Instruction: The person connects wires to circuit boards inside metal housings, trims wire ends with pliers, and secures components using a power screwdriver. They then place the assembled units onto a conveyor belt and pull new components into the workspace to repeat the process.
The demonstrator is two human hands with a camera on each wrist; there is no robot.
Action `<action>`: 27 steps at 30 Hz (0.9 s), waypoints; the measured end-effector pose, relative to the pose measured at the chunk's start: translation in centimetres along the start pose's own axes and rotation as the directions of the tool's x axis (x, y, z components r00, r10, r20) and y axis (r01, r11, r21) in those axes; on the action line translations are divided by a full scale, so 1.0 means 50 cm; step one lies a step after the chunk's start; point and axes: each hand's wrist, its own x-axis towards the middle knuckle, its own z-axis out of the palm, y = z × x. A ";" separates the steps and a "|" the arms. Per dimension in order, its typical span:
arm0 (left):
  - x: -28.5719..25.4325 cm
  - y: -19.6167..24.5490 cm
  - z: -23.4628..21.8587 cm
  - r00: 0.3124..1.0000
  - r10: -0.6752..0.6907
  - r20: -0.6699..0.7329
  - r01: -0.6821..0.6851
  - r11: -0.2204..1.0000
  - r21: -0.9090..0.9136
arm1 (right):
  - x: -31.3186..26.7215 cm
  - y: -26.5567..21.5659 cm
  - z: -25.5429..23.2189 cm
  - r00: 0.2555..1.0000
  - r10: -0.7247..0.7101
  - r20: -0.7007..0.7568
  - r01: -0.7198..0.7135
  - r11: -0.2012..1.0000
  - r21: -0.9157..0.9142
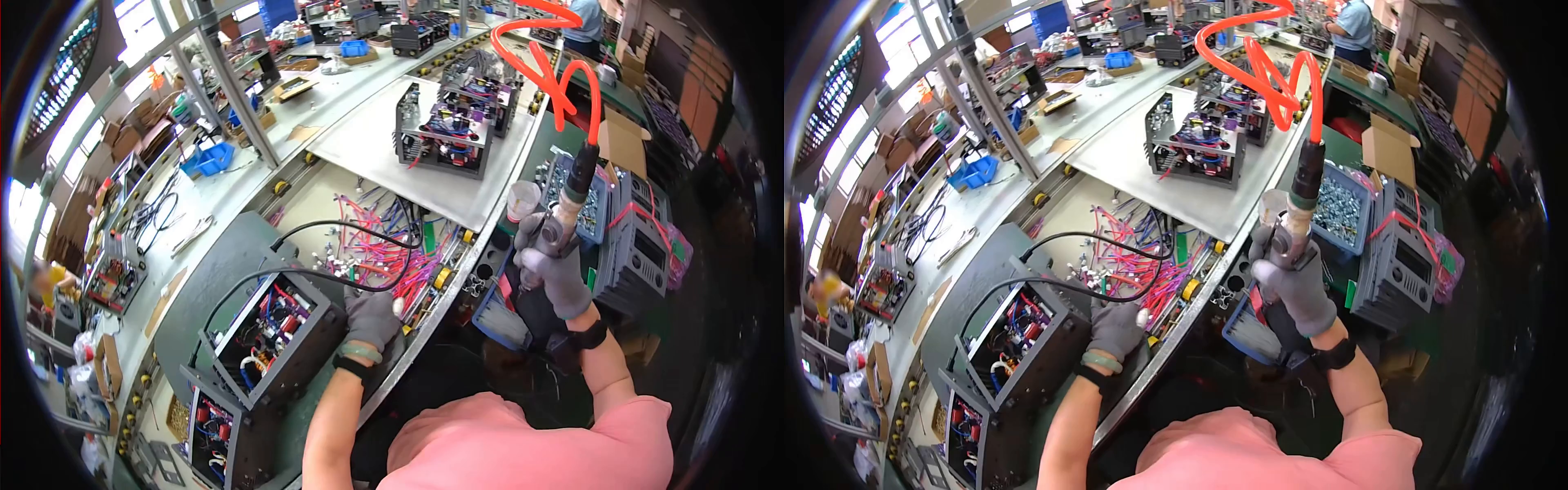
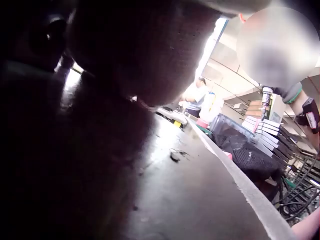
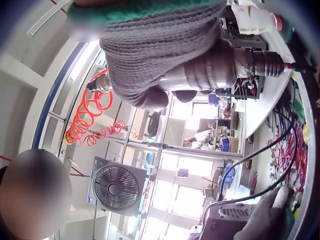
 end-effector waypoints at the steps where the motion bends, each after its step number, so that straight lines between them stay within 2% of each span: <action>1: -0.009 -0.002 -0.011 1.000 0.012 0.002 -0.012 1.000 0.006 | 0.003 0.002 -0.004 0.999 0.006 -0.037 -0.006 1.000 0.016; 2: -0.030 -0.006 -0.016 0.999 0.011 -0.046 -0.012 1.000 -0.017 | 0.004 0.008 -0.003 0.999 0.010 -0.049 -0.009 1.000 0.019; 3: -0.049 -0.013 -0.017 0.996 0.009 -0.090 -0.012 0.999 -0.040 | 0.005 0.020 0.003 0.999 0.007 -0.054 -0.001 0.994 0.112; 4: -0.065 -0.028 -0.014 0.999 -0.018 -0.050 0.012 0.992 -0.125 | 0.007 0.035 0.009 0.998 0.006 -0.060 0.006 0.979 0.203; 5: -0.089 -0.049 -0.001 0.991 -0.001 -0.134 -0.014 0.994 -0.109 | 0.012 0.055 0.014 0.997 0.014 -0.079 0.001 0.983 0.186; 7: -0.143 -0.075 -0.018 0.993 -0.019 -0.112 0.006 0.994 -0.113 | 0.024 0.090 0.037 0.996 0.033 -0.087 -0.008 0.963 0.269; 8: -0.178 -0.086 -0.029 0.996 -0.049 -0.078 0.040 0.992 -0.120 | 0.035 0.113 0.046 0.994 0.006 -0.110 0.016 0.979 0.201; 9: -0.211 -0.099 -0.038 0.995 -0.080 -0.052 0.073 0.989 -0.127 | 0.047 0.140 0.049 0.992 0.043 -0.123 -0.013 0.973 0.232; 11: -0.284 -0.142 -0.040 0.992 -0.090 -0.092 0.077 0.988 -0.132 | 0.068 0.206 0.043 0.991 0.040 -0.126 -0.014 0.980 0.200; 12: -0.324 -0.170 -0.028 0.983 -0.136 -0.120 0.113 0.977 -0.179 | 0.075 0.240 0.038 0.991 0.061 -0.117 -0.036 0.979 0.200; 13: -0.363 -0.199 -0.017 0.972 -0.186 -0.146 0.150 0.962 -0.227 | 0.072 0.257 0.041 0.993 0.063 -0.103 -0.033 0.961 0.273; 15: -0.434 -0.236 -0.032 0.936 -0.322 -0.141 0.274 0.921 -0.278 | 0.068 0.292 0.036 0.990 0.114 -0.080 -0.089 0.961 0.260; 18: -0.521 -0.263 -0.071 0.864 -0.493 -0.104 0.476 0.866 -0.153 | 0.066 0.259 0.032 0.982 0.174 -0.066 -0.151 0.952 0.265; 19: -0.555 -0.280 -0.061 0.828 -0.532 -0.178 0.522 0.847 -0.102 | 0.072 0.297 0.013 0.989 0.082 -0.126 -0.078 0.996 0.042; 20: -0.586 -0.300 -0.060 0.761 -0.637 -0.119 0.617 0.769 -0.170 | 0.060 0.317 -0.019 0.988 0.105 -0.113 -0.120 0.984 -0.134; 21: -0.617 -0.316 -0.066 0.682 -0.730 -0.051 0.703 0.672 -0.231 | 0.047 0.315 -0.034 0.987 0.128 -0.100 -0.153 0.939 -0.309; 22: -0.646 -0.330 -0.071 0.656 -0.755 0.010 0.747 0.647 -0.157 | 0.020 0.283 -0.031 0.992 0.084 -0.090 -0.118 0.858 -0.500; 23: -0.674 -0.335 -0.059 0.640 -0.768 0.001 0.758 0.632 -0.165 | -0.013 0.246 -0.024 0.997 0.039 -0.067 -0.074 0.741 -0.667; 24: -0.697 -0.342 -0.045 0.606 -0.794 -0.051 0.791 0.608 -0.065 | -0.041 0.243 -0.022 0.976 0.207 0.066 -0.070 0.584 -0.809; 25: -0.691 -0.334 -0.054 0.572 -0.813 -0.108 0.820 0.572 0.034 | -0.053 0.233 -0.009 0.911 0.383 0.154 -0.015 0.405 -0.914; 26: -0.669 -0.309 -0.042 0.442 -0.895 -0.064 0.877 0.417 0.237 | -0.056 0.220 0.025 0.874 0.401 0.274 0.052 0.484 -0.874; 27: -0.678 -0.334 0.003 0.535 -0.823 -0.191 0.844 0.508 0.174 | -0.053 0.206 0.079 0.829 0.403 0.387 0.111 0.559 -0.822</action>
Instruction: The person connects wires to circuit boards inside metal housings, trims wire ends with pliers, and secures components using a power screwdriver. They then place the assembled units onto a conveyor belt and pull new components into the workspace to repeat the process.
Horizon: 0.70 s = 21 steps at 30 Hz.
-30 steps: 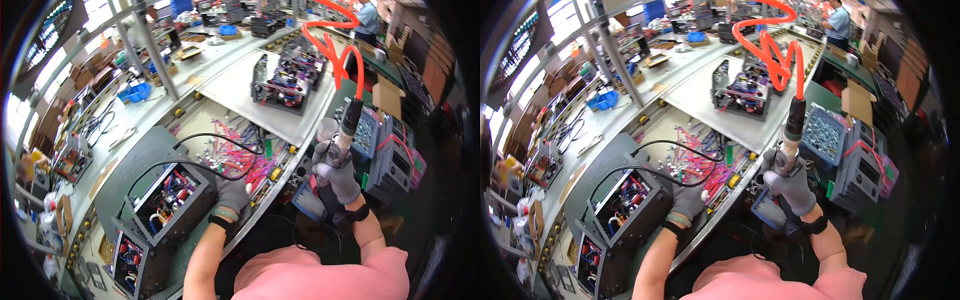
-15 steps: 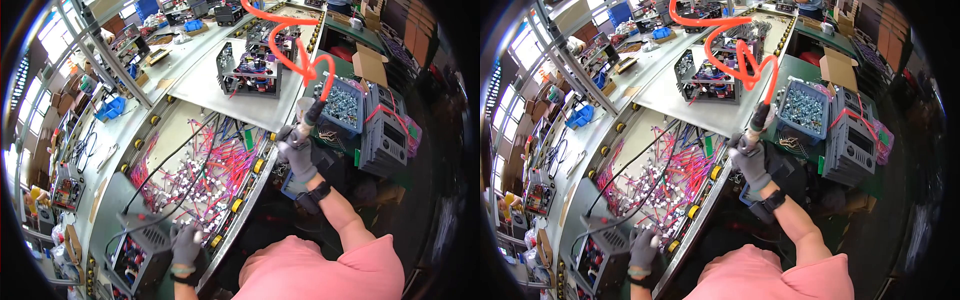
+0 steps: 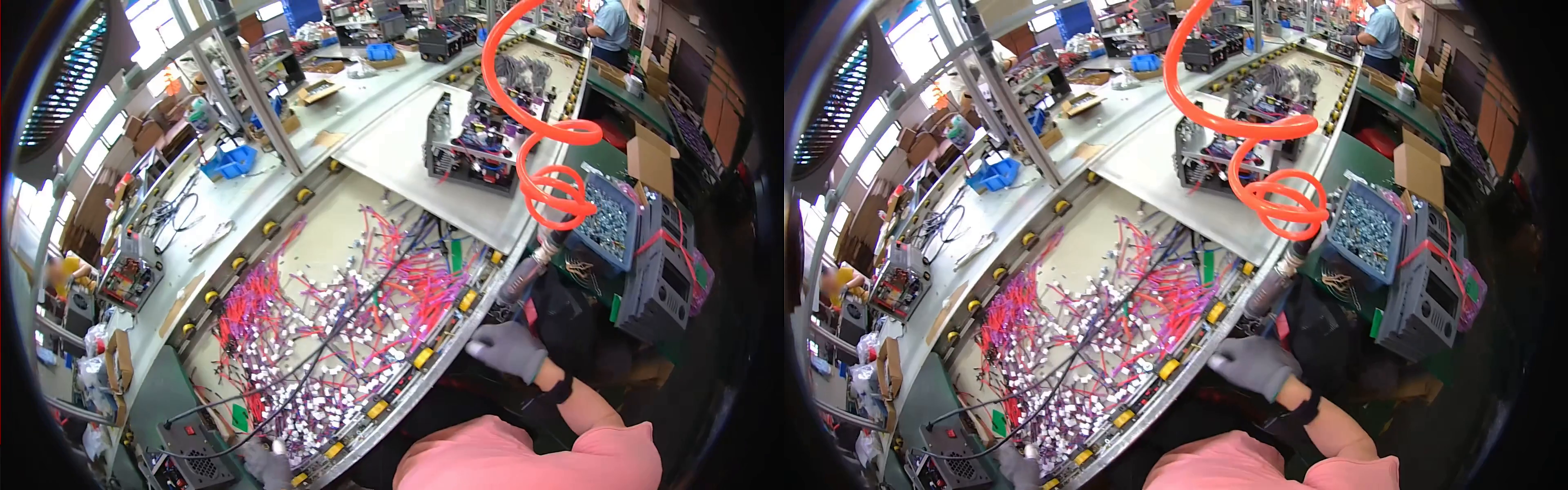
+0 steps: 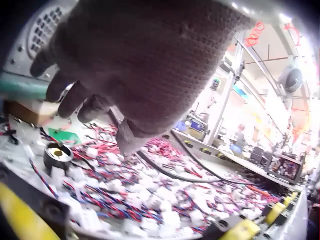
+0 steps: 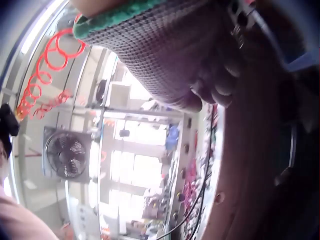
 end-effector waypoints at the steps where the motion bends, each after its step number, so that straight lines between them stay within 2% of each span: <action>1: -0.016 0.037 -0.032 0.987 0.140 -0.074 -0.148 0.984 -0.104 | 0.039 -0.038 0.020 0.986 -0.136 -0.094 0.136 0.991 -0.012; 2: -0.049 0.091 -0.065 0.950 0.271 -0.158 -0.298 0.935 -0.192 | 0.087 -0.069 0.041 0.947 -0.266 -0.182 0.265 0.964 -0.034; 4: -0.079 0.131 -0.069 0.860 0.410 -0.303 -0.462 0.878 -0.125 | 0.226 -0.109 0.044 0.834 -0.448 -0.321 0.399 0.893 -0.209; 5: -0.098 0.142 -0.053 0.917 0.332 -0.223 -0.369 0.917 -0.152 | 0.307 -0.117 0.029 0.882 -0.394 -0.259 0.272 0.874 -0.402; 6: -0.116 0.143 -0.031 0.956 0.255 -0.144 -0.278 0.946 -0.169 | 0.388 -0.116 0.023 0.924 -0.314 -0.219 0.136 0.804 -0.578; 8: -0.148 0.145 -0.013 0.971 0.174 -0.167 -0.199 0.969 -0.145 | 0.539 -0.003 0.042 0.864 -0.257 -0.432 -0.170 0.659 -0.733; 9: -0.152 0.151 -0.015 0.967 0.181 -0.180 -0.208 0.967 -0.148 | 0.604 0.088 0.056 0.819 -0.209 -0.534 -0.311 0.620 -0.720; 10: -0.157 0.152 -0.021 0.957 0.126 -0.260 -0.191 0.952 -0.241 | 0.644 0.146 0.060 0.761 -0.167 -0.627 -0.444 0.571 -0.691; 11: -0.162 0.153 -0.030 0.942 0.059 -0.332 -0.176 0.926 -0.334 | 0.650 0.142 0.050 0.755 -0.172 -0.633 -0.447 0.572 -0.688; 12: -0.157 0.173 -0.062 0.929 0.086 -0.360 -0.204 0.930 -0.305 | 0.652 0.137 0.040 0.797 -0.070 -0.599 -0.472 0.547 -0.692; 13: -0.154 0.179 -0.062 0.923 0.072 -0.377 -0.196 0.933 -0.301 | 0.652 0.138 0.031 0.829 0.035 -0.559 -0.495 0.512 -0.702; 14: -0.157 0.182 -0.059 0.919 0.061 -0.389 -0.189 0.936 -0.298 | 0.651 0.137 0.029 0.828 0.035 -0.560 -0.500 0.498 -0.709; 16: -0.158 0.173 -0.053 0.923 0.077 -0.376 -0.209 0.922 -0.325 | 0.654 0.123 0.034 0.845 0.150 -0.512 -0.505 0.535 -0.677; 18: -0.153 0.168 -0.034 0.907 0.087 -0.412 -0.252 0.896 -0.365 | 0.657 0.118 0.063 0.850 0.155 -0.503 -0.493 0.568 -0.659; 20: -0.156 0.175 -0.044 0.930 0.066 -0.361 -0.207 0.907 -0.367 | 0.633 0.094 0.125 0.816 0.079 -0.572 -0.513 0.554 -0.656; 21: -0.157 0.178 -0.046 0.930 0.070 -0.362 -0.213 0.904 -0.371 | 0.607 0.069 0.155 0.828 0.056 -0.557 -0.488 0.559 -0.670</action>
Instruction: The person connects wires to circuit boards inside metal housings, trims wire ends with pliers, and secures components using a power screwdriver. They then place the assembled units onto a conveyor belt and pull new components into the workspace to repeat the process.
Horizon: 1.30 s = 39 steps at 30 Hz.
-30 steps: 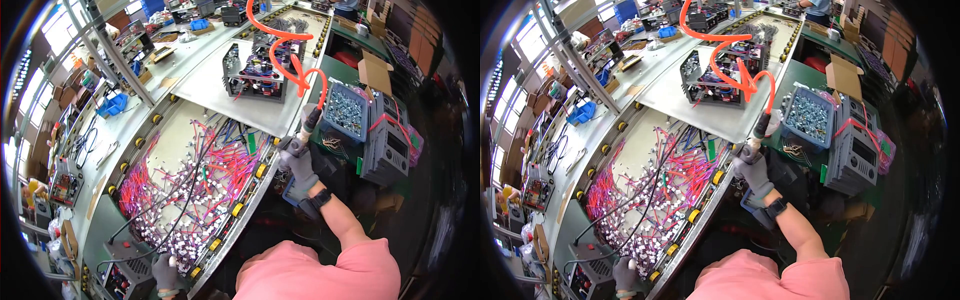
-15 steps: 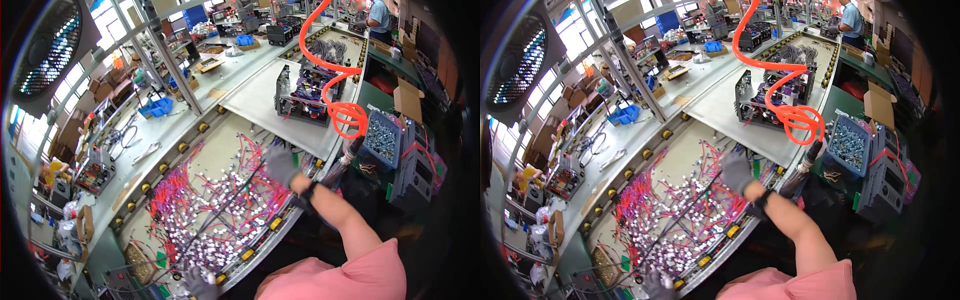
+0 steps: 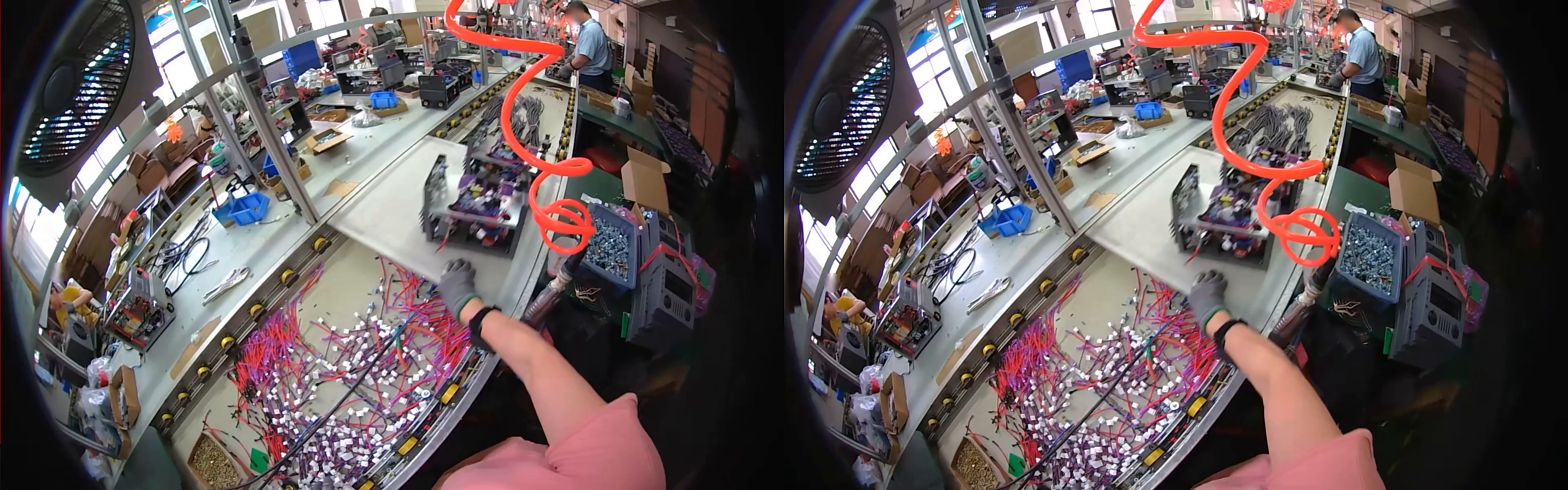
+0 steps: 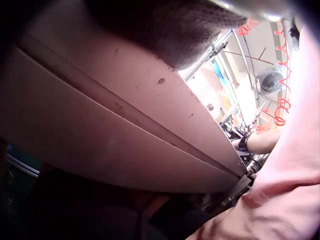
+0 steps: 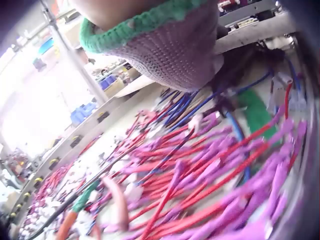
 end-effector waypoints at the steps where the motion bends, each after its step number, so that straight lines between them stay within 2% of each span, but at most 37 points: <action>1: -0.002 0.003 -0.001 1.000 -0.024 0.001 0.024 0.999 -0.040 | -0.046 -0.021 -0.034 0.998 -0.038 0.046 0.035 0.997 0.065; 3: 0.012 0.006 -0.003 0.999 -0.044 -0.005 0.044 0.996 -0.076 | -0.137 -0.088 -0.060 0.989 -0.116 0.087 0.104 0.986 0.134; 4: 0.029 0.012 -0.005 1.000 0.016 0.010 -0.014 0.986 -0.165 | -0.199 -0.116 -0.100 0.977 -0.185 0.105 0.174 0.979 0.111; 5: 0.048 0.018 -0.007 0.997 0.076 0.022 -0.068 0.965 -0.254 | -0.253 -0.155 -0.100 0.972 -0.228 0.057 0.223 0.971 0.083; 6: 0.083 0.022 0.002 0.992 0.118 0.046 -0.100 0.953 -0.286 | -0.303 -0.182 -0.099 0.943 -0.333 -0.007 0.330 0.931 0.158; 7: 0.133 0.019 0.011 0.985 0.160 0.069 -0.131 0.941 -0.314 | -0.360 -0.229 -0.111 0.984 -0.124 0.126 0.029 0.816 0.578; 8: 0.192 0.018 0.009 0.953 0.245 0.179 -0.143 0.883 -0.447 | -0.381 -0.156 -0.232 0.752 -0.645 0.134 0.450 0.651 0.611; 9: 0.242 0.050 0.048 0.937 0.294 -0.190 -0.340 0.892 -0.298 | -0.404 -0.063 -0.355 0.273 -0.955 0.115 0.715 0.281 0.640; 10: 0.288 0.050 0.036 0.940 0.339 -0.044 -0.331 0.871 -0.364 | -0.439 -0.019 -0.374 0.246 -0.969 -0.001 0.542 0.136 0.829; 11: 0.337 0.054 0.052 0.952 0.302 -0.040 -0.279 0.811 -0.515 | -0.470 0.018 -0.364 0.242 -0.963 -0.120 0.330 -0.034 0.943; 12: 0.381 0.061 0.044 0.956 0.292 -0.011 -0.257 0.824 -0.506 | -0.508 0.035 -0.273 0.367 -0.914 -0.170 0.341 -0.037 0.939; 13: 0.420 0.037 0.074 0.975 0.223 0.023 -0.169 0.799 -0.577 | -0.536 0.055 -0.188 0.481 -0.850 -0.217 0.351 -0.040 0.935; 14: 0.461 -0.001 0.105 0.972 0.204 0.118 -0.069 0.725 -0.686 | -0.531 0.113 -0.214 0.644 -0.760 -0.089 0.325 0.166 0.931; 15: 0.490 -0.004 0.075 0.937 0.193 0.292 0.044 0.763 -0.645 | -0.517 0.171 -0.265 0.784 -0.620 0.023 0.260 0.362 0.895; 16: 0.509 -0.058 0.089 0.911 0.246 0.332 0.104 0.640 -0.761 | -0.511 0.202 -0.283 0.889 -0.458 0.014 0.221 0.456 0.862; 17: 0.533 -0.141 0.123 0.881 0.305 0.362 0.175 0.502 -0.847 | -0.509 0.217 -0.293 0.960 -0.280 -0.001 0.158 0.536 0.829; 18: 0.539 -0.294 0.174 0.893 0.335 0.300 0.027 0.627 -0.779 | -0.506 0.209 -0.294 0.955 -0.295 0.009 0.156 0.530 0.834; 19: 0.528 -0.413 0.200 0.891 0.382 0.244 -0.127 0.727 -0.675 | -0.502 0.186 -0.292 0.968 -0.250 -0.019 0.132 0.445 0.886; 20: 0.528 -0.420 0.183 0.888 0.384 0.252 -0.129 0.736 -0.665 | -0.498 0.155 -0.291 0.981 -0.190 -0.041 0.107 0.356 0.928; 21: 0.486 -0.473 0.176 0.903 0.361 0.233 -0.102 0.707 -0.700 | -0.493 0.109 -0.297 0.911 -0.256 -0.323 0.410 0.477 0.778; 22: 0.444 -0.522 0.174 0.917 0.337 0.213 -0.077 0.673 -0.736 | -0.511 0.017 -0.228 0.944 -0.284 -0.171 0.212 0.123 0.969; 23: 0.468 -0.513 0.166 0.931 0.311 0.190 -0.053 0.633 -0.772 | -0.528 -0.064 -0.174 0.931 -0.364 -0.041 -0.049 -0.236 0.971; 24: 0.412 -0.570 0.168 0.945 0.279 0.172 -0.027 0.589 -0.807 | -0.503 -0.064 -0.240 0.868 -0.496 0.000 -0.174 -0.305 0.936; 25: 0.395 -0.590 0.163 0.957 0.242 0.162 0.005 0.543 -0.839 | -0.474 -0.056 -0.309 0.781 -0.623 0.028 -0.309 -0.347 0.885; 26: 0.390 -0.597 0.157 0.967 0.201 0.155 0.037 0.494 -0.868 | -0.452 -0.101 -0.281 0.826 -0.563 -0.032 -0.064 -0.149 0.987; 27: 0.393 -0.577 0.161 0.976 0.161 0.147 0.061 0.443 -0.894 | -0.428 -0.146 -0.255 0.848 -0.516 -0.117 0.181 0.074 0.981; 28: 0.391 -0.552 0.157 0.983 0.122 0.137 0.079 0.391 -0.917 | -0.400 -0.156 -0.292 0.835 -0.549 -0.020 0.171 0.225 0.959; 30: 0.386 -0.553 0.147 0.992 0.045 0.116 0.099 0.276 -0.956 | -0.366 -0.173 -0.376 0.838 -0.545 0.022 0.154 0.275 0.949; 31: 0.327 -0.560 0.135 0.994 0.005 0.107 0.103 0.217 -0.971 | -0.359 -0.195 -0.397 0.833 -0.551 0.037 0.158 0.303 0.940; 32: 0.312 -0.556 0.154 0.994 -0.038 0.105 0.109 0.158 -0.981 | -0.357 -0.229 -0.401 0.832 -0.553 0.038 0.159 0.303 0.940; 34: 0.278 -0.516 0.147 0.985 -0.134 0.109 0.116 0.047 -0.992 | -0.351 -0.313 -0.377 0.896 -0.432 0.097 0.085 0.383 0.920; 35: 0.247 -0.508 0.146 0.976 -0.181 0.122 0.122 -0.011 -0.992 | -0.339 -0.341 -0.350 0.892 -0.439 0.107 0.080 0.388 0.918; 36: 0.286 -0.461 0.136 0.962 -0.231 0.145 0.131 -0.074 -0.989 | -0.319 -0.359 -0.319 0.935 -0.353 0.037 0.102 0.367 0.925; 37: 0.293 -0.476 0.125 0.942 -0.287 0.173 0.138 -0.140 -0.981 | -0.303 -0.358 -0.298 0.963 -0.267 -0.034 0.131 0.353 0.926; 38: 0.231 -0.498 0.127 0.918 -0.344 0.200 0.134 -0.205 -0.969 | -0.280 -0.310 -0.318 0.930 -0.367 0.019 0.124 0.362 0.924; 39: 0.230 -0.529 0.118 0.892 -0.393 0.223 0.121 -0.267 -0.956 | -0.250 -0.246 -0.341 0.887 -0.457 0.071 0.116 0.368 0.923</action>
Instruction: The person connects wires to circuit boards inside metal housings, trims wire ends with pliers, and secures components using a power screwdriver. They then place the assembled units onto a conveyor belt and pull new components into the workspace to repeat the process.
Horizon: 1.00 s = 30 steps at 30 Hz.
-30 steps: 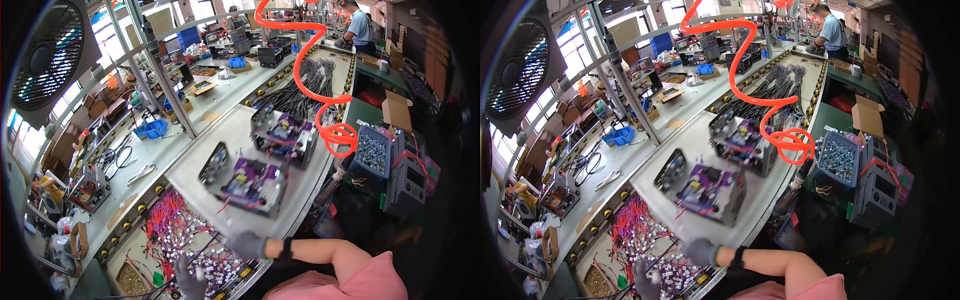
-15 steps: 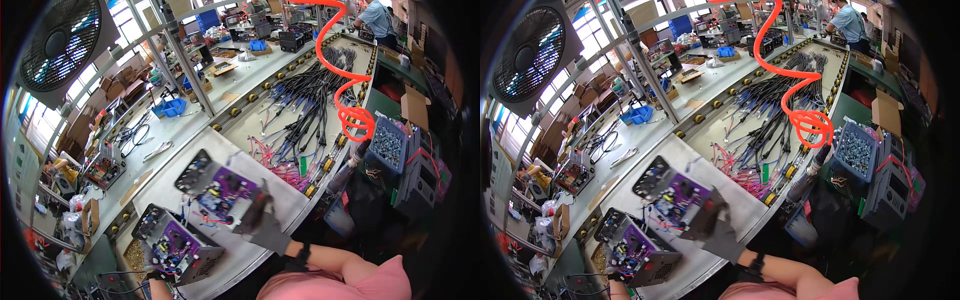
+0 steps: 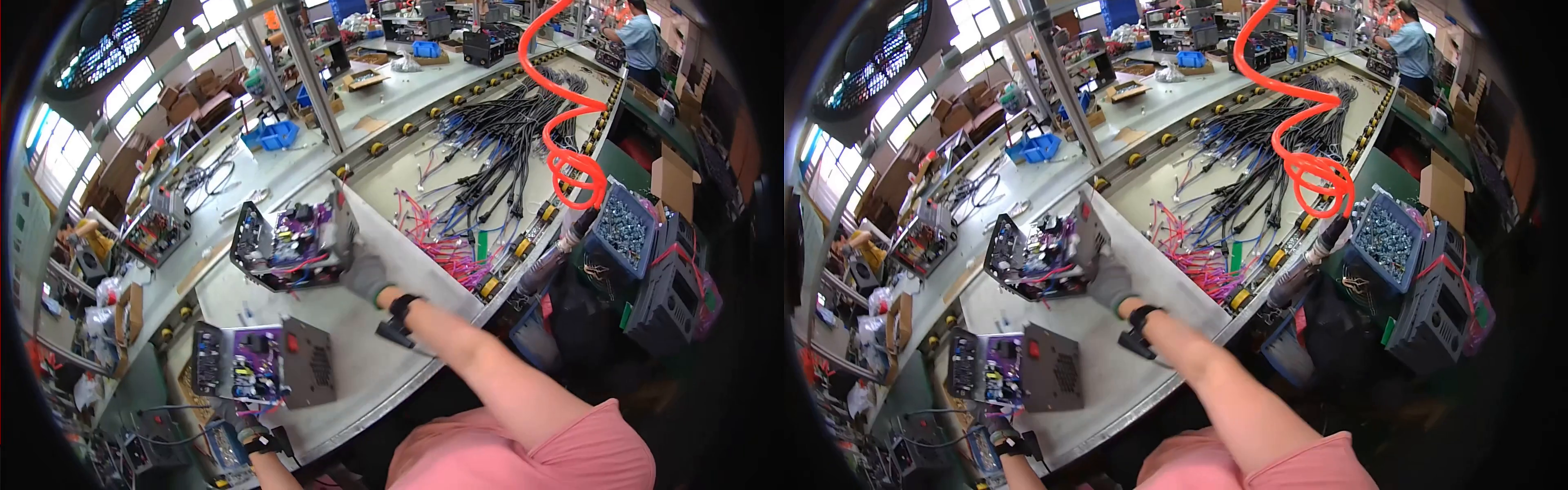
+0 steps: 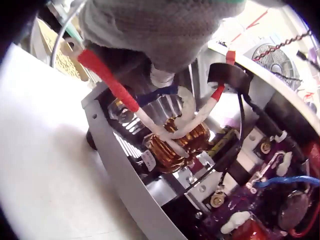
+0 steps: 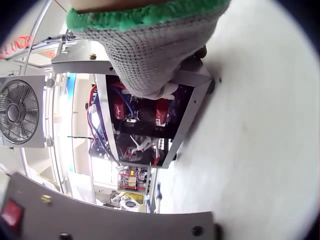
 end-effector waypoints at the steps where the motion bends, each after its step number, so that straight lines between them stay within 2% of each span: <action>1: -0.032 -0.005 -0.022 0.998 -0.015 -0.056 0.011 0.998 -0.061 | 0.007 0.043 -0.026 0.999 -0.037 -0.017 0.037 0.999 0.036; 2: -0.047 -0.009 -0.029 0.994 -0.031 -0.108 0.018 0.993 -0.119 | 0.007 0.090 -0.049 0.997 -0.071 -0.038 0.073 0.994 0.076; 3: -0.087 0.019 0.007 0.913 0.258 -0.315 -0.061 0.852 0.519 | -0.007 0.120 -0.086 0.995 -0.099 -0.002 0.099 0.993 0.070; 4: -0.126 0.024 0.025 0.912 0.256 -0.320 -0.054 0.849 0.525 | -0.024 0.150 -0.120 0.991 -0.128 0.035 0.125 0.990 0.068; 5: -0.155 0.025 0.044 0.819 0.517 -0.248 -0.110 0.566 0.817 | -0.043 0.197 -0.135 0.980 -0.186 0.075 0.172 0.972 0.162; 6: -0.161 0.022 0.055 0.699 0.711 -0.073 -0.094 0.193 0.977 | -0.056 0.235 -0.148 0.963 -0.248 0.104 0.216 0.943 0.253; 7: -0.155 0.016 0.052 0.700 0.710 -0.074 -0.092 0.192 0.977 | -0.070 0.228 -0.196 0.963 -0.247 0.105 0.214 0.944 0.253; 8: -0.150 0.017 0.050 0.722 0.690 -0.055 -0.081 0.163 0.983 | -0.099 0.189 -0.264 0.941 -0.210 0.265 0.206 0.978 0.043; 9: -0.145 0.020 0.044 0.743 0.668 -0.035 -0.073 0.132 0.989 | -0.116 0.167 -0.296 0.903 -0.137 0.408 0.220 0.961 -0.166; 10: -0.140 0.020 0.040 0.763 0.647 -0.018 -0.066 0.105 0.992 | -0.111 0.184 -0.278 0.904 -0.132 0.407 0.214 0.963 -0.163; 12: -0.125 0.006 0.035 0.797 0.604 0.007 -0.057 0.063 0.996 | -0.105 0.229 -0.231 0.918 0.096 0.386 0.075 0.911 -0.405; 13: -0.112 -0.003 0.034 0.812 0.583 0.022 -0.058 0.044 0.997 | -0.139 0.209 -0.207 0.971 -0.009 0.240 0.089 0.941 -0.327; 14: -0.104 -0.012 0.032 0.828 0.560 0.036 -0.057 0.020 0.998 | -0.148 0.192 -0.205 0.969 0.059 0.240 0.038 0.924 -0.382; 16: -0.080 -0.032 0.031 0.857 0.510 0.069 -0.064 -0.027 0.998 | -0.170 0.175 -0.187 0.992 -0.033 0.126 0.078 0.924 -0.374; 18: -0.047 -0.050 0.037 0.889 0.443 0.120 -0.091 -0.086 0.992 | -0.172 0.201 -0.137 0.986 -0.147 0.080 0.167 0.914 -0.370; 19: -0.030 -0.063 0.043 0.902 0.407 0.145 -0.108 -0.113 0.988 | -0.181 0.191 -0.123 0.985 -0.135 0.109 0.167 0.912 -0.374; 20: -0.014 -0.075 0.049 0.913 0.371 0.167 -0.123 -0.140 0.983 | -0.189 0.171 -0.118 0.971 -0.168 0.171 0.229 0.867 -0.443; 22: 0.012 -0.093 0.050 0.931 0.303 0.201 -0.145 -0.198 0.969 | -0.206 0.124 -0.117 0.943 -0.109 0.316 0.257 0.840 -0.478; 24: 0.025 -0.102 0.040 0.946 0.240 0.219 -0.155 -0.260 0.953 | -0.234 0.087 -0.113 0.944 -0.153 0.292 0.288 0.813 -0.507; 26: 0.028 -0.099 0.016 0.958 0.179 0.222 -0.155 -0.326 0.933 | -0.237 0.092 -0.102 0.938 -0.202 0.280 0.327 0.783 -0.529; 28: 0.024 -0.090 -0.006 0.969 0.127 0.210 -0.146 -0.387 0.910 | -0.227 0.118 -0.091 0.830 -0.398 0.391 0.529 0.784 -0.325; 29: 0.020 -0.083 -0.020 0.974 0.105 0.201 -0.140 -0.417 0.898 | -0.204 0.127 -0.106 0.806 -0.404 0.433 0.529 0.820 -0.219; 30: 0.018 -0.072 -0.029 0.978 0.085 0.192 -0.135 -0.446 0.885 | -0.172 0.164 -0.093 0.787 -0.396 0.473 0.531 0.826 -0.191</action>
